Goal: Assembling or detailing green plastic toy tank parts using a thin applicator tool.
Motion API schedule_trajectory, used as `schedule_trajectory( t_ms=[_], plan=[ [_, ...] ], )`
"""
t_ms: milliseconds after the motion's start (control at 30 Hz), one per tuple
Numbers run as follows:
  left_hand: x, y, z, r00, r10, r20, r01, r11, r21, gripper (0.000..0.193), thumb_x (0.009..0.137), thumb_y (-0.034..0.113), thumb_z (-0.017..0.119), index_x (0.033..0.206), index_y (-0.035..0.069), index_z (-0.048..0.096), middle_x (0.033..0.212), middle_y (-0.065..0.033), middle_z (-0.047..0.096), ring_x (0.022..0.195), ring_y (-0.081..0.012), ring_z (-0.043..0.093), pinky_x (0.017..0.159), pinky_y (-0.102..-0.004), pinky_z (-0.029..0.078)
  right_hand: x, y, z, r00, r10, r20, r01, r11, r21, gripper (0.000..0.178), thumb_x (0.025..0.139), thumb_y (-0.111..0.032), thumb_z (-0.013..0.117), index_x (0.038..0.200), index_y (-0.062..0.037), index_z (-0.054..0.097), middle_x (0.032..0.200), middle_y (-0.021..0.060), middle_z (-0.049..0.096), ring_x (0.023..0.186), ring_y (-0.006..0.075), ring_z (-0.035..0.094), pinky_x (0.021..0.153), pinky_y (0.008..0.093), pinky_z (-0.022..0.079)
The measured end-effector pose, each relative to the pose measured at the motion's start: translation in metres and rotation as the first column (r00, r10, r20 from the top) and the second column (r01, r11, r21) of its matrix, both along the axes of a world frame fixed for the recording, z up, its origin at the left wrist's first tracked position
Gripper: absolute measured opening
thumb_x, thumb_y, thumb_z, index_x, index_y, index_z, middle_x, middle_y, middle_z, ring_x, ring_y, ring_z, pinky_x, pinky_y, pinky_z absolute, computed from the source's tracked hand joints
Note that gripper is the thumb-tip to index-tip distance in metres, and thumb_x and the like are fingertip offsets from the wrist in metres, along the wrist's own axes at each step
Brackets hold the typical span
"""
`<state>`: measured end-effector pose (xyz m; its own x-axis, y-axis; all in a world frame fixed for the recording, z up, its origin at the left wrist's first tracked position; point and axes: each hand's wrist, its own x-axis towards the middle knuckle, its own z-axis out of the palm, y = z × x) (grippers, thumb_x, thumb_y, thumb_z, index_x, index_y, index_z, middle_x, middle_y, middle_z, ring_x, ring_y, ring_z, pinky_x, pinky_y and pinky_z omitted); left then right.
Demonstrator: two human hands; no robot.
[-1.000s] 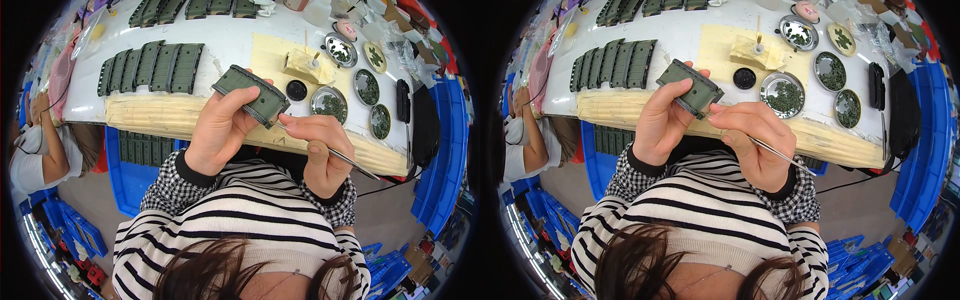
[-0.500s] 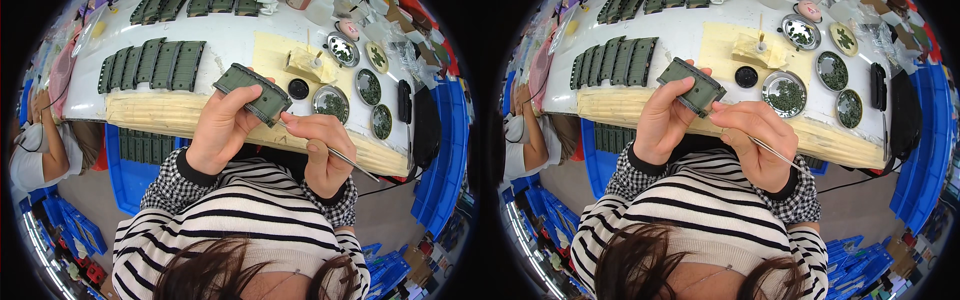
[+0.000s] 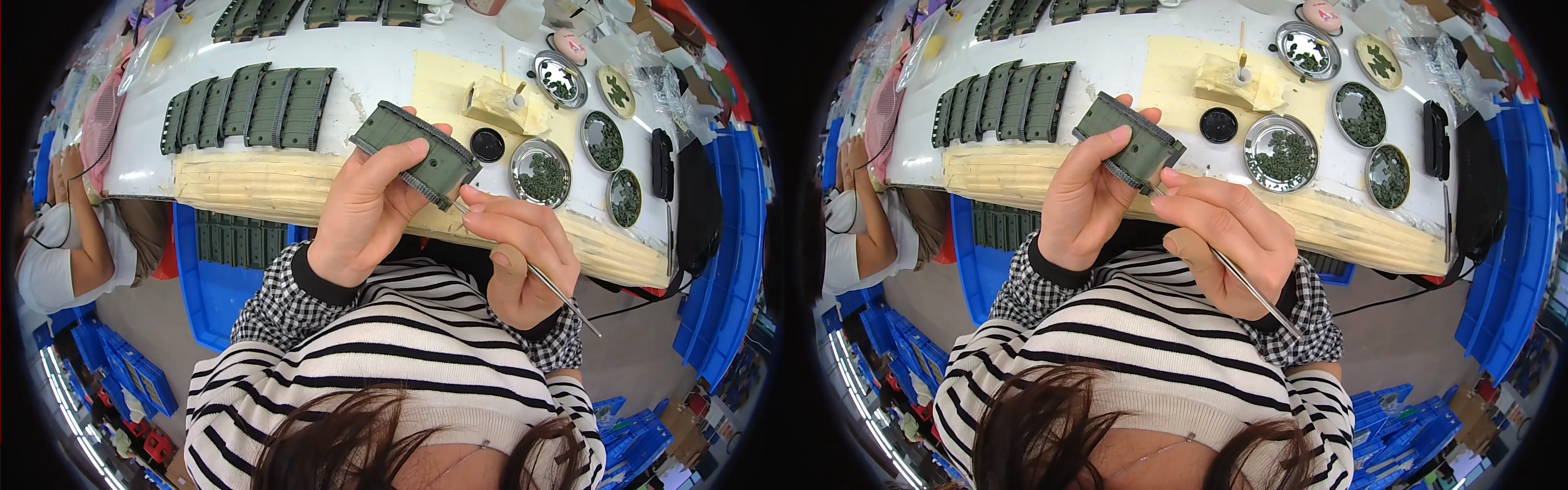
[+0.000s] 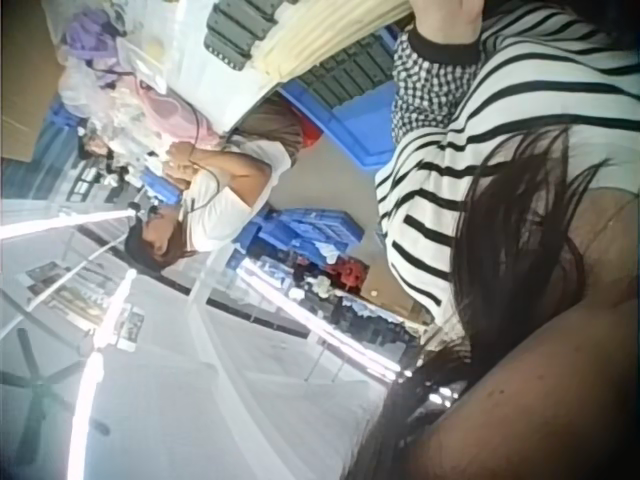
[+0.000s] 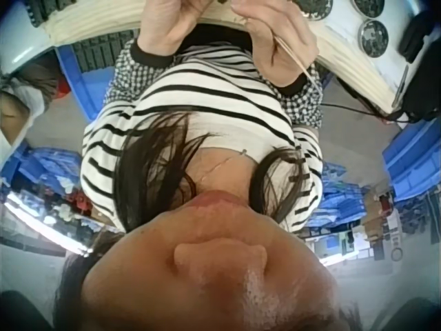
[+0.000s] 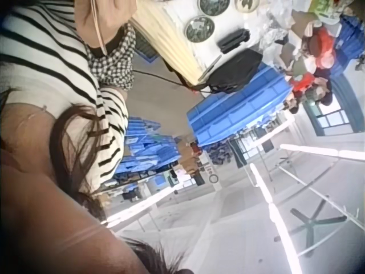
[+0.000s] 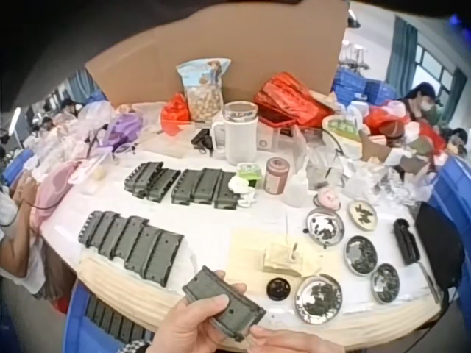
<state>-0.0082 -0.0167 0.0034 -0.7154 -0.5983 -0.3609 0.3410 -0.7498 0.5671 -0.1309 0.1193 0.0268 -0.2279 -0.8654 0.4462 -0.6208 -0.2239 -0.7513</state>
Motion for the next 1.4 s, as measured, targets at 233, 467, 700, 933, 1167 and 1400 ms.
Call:
schedule_trajectory(
  t_ms=[233,467,700,933,1167,1400],
  plan=[
    [0.001,0.0,0.0,1.0,-0.01,-0.006,0.01,1.0,-0.02,0.042,0.091,0.009,0.055,0.13,0.004,0.041,0.124,-0.0171,0.056,0.107,-0.0225,0.061,0.087,-0.0356,0.054,-0.002,0.0,0.001,0.999,0.015,-0.036,-0.015,1.0,-0.019,0.026,0.08,-0.001,0.07,0.106,-0.0019,0.067,0.106,0.0146,0.065,0.096,0.0267,0.067,0.079,0.0331,0.056],
    [0.0,0.0,0.001,1.0,-0.011,0.011,0.012,1.0,-0.024,0.042,0.091,0.009,0.056,0.13,0.005,0.041,0.123,-0.0171,0.057,0.107,-0.0221,0.06,0.09,-0.0355,0.053,-0.001,0.002,-0.001,1.0,0.016,-0.013,-0.017,1.0,-0.022,0.028,0.079,0.0,0.07,0.106,-0.0022,0.067,0.107,0.0147,0.065,0.094,0.0261,0.067,0.079,0.0329,0.056],
    [0.001,0.0,0.001,1.0,-0.014,0.006,0.015,1.0,-0.023,0.041,0.091,0.009,0.055,0.13,0.004,0.042,0.124,-0.0171,0.057,0.108,-0.0219,0.06,0.092,-0.0356,0.052,-0.001,0.002,-0.001,1.0,0.017,-0.001,-0.017,1.0,-0.019,0.028,0.079,-0.001,0.07,0.107,-0.0027,0.067,0.109,0.0147,0.065,0.093,0.0261,0.067,0.079,0.033,0.056],
    [0.001,0.0,0.001,1.0,-0.015,0.003,0.015,1.0,-0.017,0.041,0.092,0.008,0.055,0.13,0.004,0.042,0.124,-0.017,0.057,0.108,-0.0218,0.06,0.092,-0.035,0.052,-0.001,0.002,0.001,1.0,0.022,-0.004,-0.022,1.0,-0.01,0.029,0.079,-0.002,0.071,0.107,-0.0032,0.066,0.11,0.015,0.065,0.093,0.0258,0.067,0.079,0.0327,0.056],
    [0.002,-0.001,0.0,1.0,-0.028,-0.01,0.028,1.0,0.009,0.041,0.092,0.009,0.055,0.13,0.004,0.043,0.124,-0.017,0.056,0.108,-0.0215,0.06,0.091,-0.035,0.052,-0.003,0.001,-0.004,0.998,0.03,0.047,-0.027,0.998,-0.064,0.025,0.084,-0.012,0.069,0.107,-0.0011,0.065,0.109,0.0161,0.065,0.092,0.026,0.066,0.079,0.0322,0.054],
    [0.004,-0.007,-0.002,0.987,-0.027,-0.159,0.047,0.991,0.122,0.043,0.094,0.011,0.052,0.134,0.001,0.04,0.128,-0.0201,0.053,0.118,-0.0248,0.055,0.096,-0.0377,0.051,-0.005,0.004,-0.017,0.958,-0.076,0.276,0.137,0.968,-0.21,0.047,0.1,-0.041,0.042,0.1,0.0008,0.064,0.1,0.0184,0.067,0.088,0.0236,0.065,0.077,0.0318,0.052]
  ],
)
